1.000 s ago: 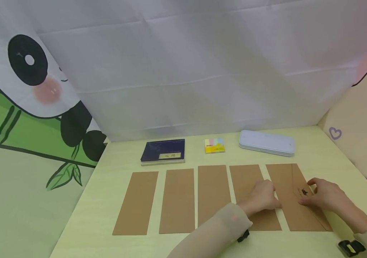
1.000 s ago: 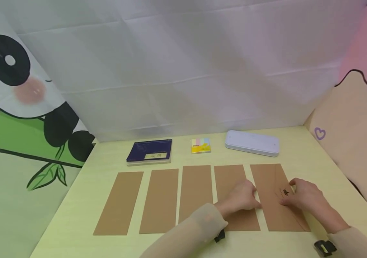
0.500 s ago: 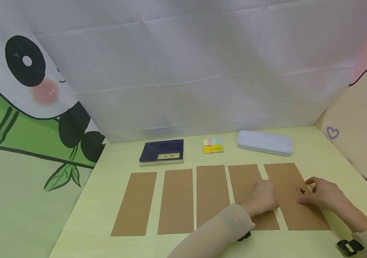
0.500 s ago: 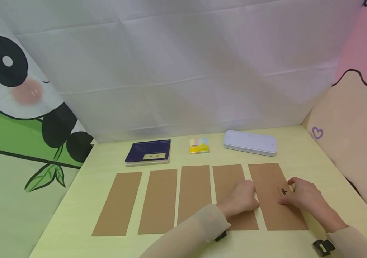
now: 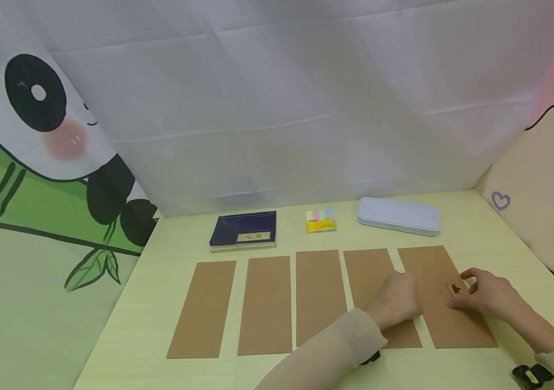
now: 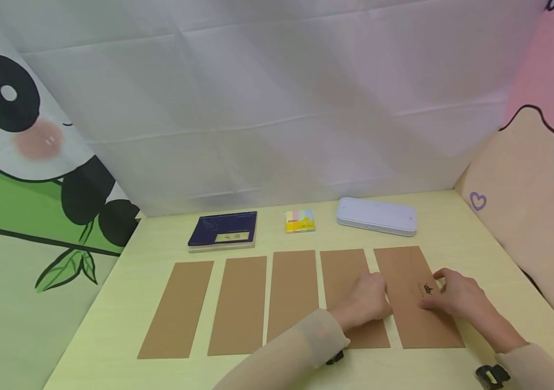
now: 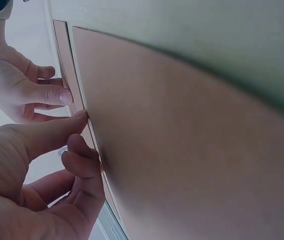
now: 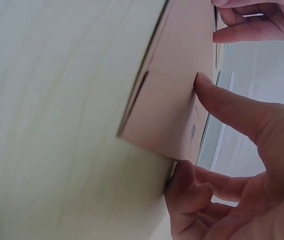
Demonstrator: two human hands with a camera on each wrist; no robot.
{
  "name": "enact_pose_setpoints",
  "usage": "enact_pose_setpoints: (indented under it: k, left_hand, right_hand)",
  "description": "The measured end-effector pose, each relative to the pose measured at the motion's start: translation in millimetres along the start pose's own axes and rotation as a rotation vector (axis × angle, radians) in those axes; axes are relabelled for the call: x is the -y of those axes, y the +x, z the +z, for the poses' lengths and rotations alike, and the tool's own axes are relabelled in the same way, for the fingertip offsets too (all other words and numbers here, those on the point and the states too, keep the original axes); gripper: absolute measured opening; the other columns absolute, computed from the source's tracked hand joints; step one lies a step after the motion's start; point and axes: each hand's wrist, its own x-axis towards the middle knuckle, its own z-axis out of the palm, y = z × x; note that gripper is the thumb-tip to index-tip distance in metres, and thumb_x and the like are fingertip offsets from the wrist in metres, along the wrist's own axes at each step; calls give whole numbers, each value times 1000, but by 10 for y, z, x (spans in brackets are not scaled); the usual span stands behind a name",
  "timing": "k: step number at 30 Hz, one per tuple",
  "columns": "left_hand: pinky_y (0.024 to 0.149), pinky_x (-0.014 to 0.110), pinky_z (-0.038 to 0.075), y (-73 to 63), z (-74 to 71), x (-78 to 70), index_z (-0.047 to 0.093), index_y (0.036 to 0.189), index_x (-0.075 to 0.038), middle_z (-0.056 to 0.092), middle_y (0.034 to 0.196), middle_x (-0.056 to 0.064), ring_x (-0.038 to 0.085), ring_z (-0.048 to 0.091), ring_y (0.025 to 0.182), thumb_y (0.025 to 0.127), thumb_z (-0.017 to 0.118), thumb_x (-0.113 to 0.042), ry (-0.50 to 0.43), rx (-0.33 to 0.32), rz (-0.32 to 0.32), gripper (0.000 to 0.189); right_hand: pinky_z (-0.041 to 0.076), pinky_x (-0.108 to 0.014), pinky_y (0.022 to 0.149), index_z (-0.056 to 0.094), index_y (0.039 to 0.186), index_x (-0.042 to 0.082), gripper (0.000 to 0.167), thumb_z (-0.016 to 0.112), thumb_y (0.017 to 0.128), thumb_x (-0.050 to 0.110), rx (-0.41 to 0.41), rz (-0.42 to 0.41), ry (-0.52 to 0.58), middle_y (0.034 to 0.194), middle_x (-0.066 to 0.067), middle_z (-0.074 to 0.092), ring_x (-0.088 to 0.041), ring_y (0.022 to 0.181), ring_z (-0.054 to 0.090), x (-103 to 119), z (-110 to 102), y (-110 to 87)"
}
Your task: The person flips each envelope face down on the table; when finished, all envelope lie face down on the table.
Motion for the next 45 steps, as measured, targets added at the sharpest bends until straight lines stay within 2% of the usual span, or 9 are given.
enact_pose_setpoints:
  k: [9,13,19,22,30,33,36,40,45]
  left_hand:
    - [31,19,25,-19,-4,14,37,48,-15,22,44,-8,5,23,33,70,72,-8,4,-10,12,42]
    - [31,18,25,-19,4,21,39,49,-15,22,44,-8,5,24,33,69,74,-8,6,-22,24,41]
    - [31,18,22,-33,-3,22,35,48,-14,18,44,-8,5,20,33,71,71,-4,-49,5,15,44]
    - [31,19,20,-43,-7,23,32,46,-14,15,44,-8,6,18,33,72,69,-1,-87,24,3,47]
    - [31,19,21,-14,17,31,32,48,-14,15,45,-8,6,18,34,71,69,-3,-55,32,3,46]
    - [31,19,24,2,33,25,34,49,-15,18,45,-8,6,20,34,73,71,-9,-24,28,1,45]
    - [32,20,24,3,39,16,36,49,-14,20,43,-8,6,22,33,75,74,-15,-84,30,-32,46]
    - [32,21,21,-14,21,1,37,49,-14,22,40,-9,5,21,31,79,75,-23,-213,32,-76,49]
    - [34,19,23,-20,-8,-18,46,53,-14,26,43,-9,3,25,35,81,75,-29,-251,28,-59,43]
  right_hand:
    - [41,-33,58,46,119,-15,75,82,74,34,8,-65,56,79,-2,56,-18,70,51,-87,23,-1]
    - [43,-30,59,45,121,-16,70,82,75,23,26,-115,101,83,-4,54,-20,74,51,-137,15,-16]
    - [48,-28,61,41,127,-18,66,77,78,7,75,-186,257,89,-9,55,-17,77,57,-202,2,-63]
    - [49,-29,61,37,130,-17,63,72,83,5,113,-211,357,92,-11,55,-13,76,57,-258,-8,-78]
    - [50,-33,64,42,141,11,47,56,96,9,158,-251,534,105,-14,57,-15,83,60,-406,-113,-130]
    - [52,-37,69,45,139,24,44,51,98,7,227,-259,663,107,-12,61,-17,89,63,-434,-159,-134]
    - [52,-37,74,49,135,32,44,43,101,3,339,-300,836,112,-10,64,-22,96,64,-448,-193,-122]
    - [51,-35,79,51,134,27,45,32,104,1,456,-344,1022,118,-9,63,-23,100,62,-437,-208,-109]
    - [50,-35,82,48,139,21,48,28,102,-4,524,-415,1110,122,-12,61,-23,104,61,-397,-190,-98]
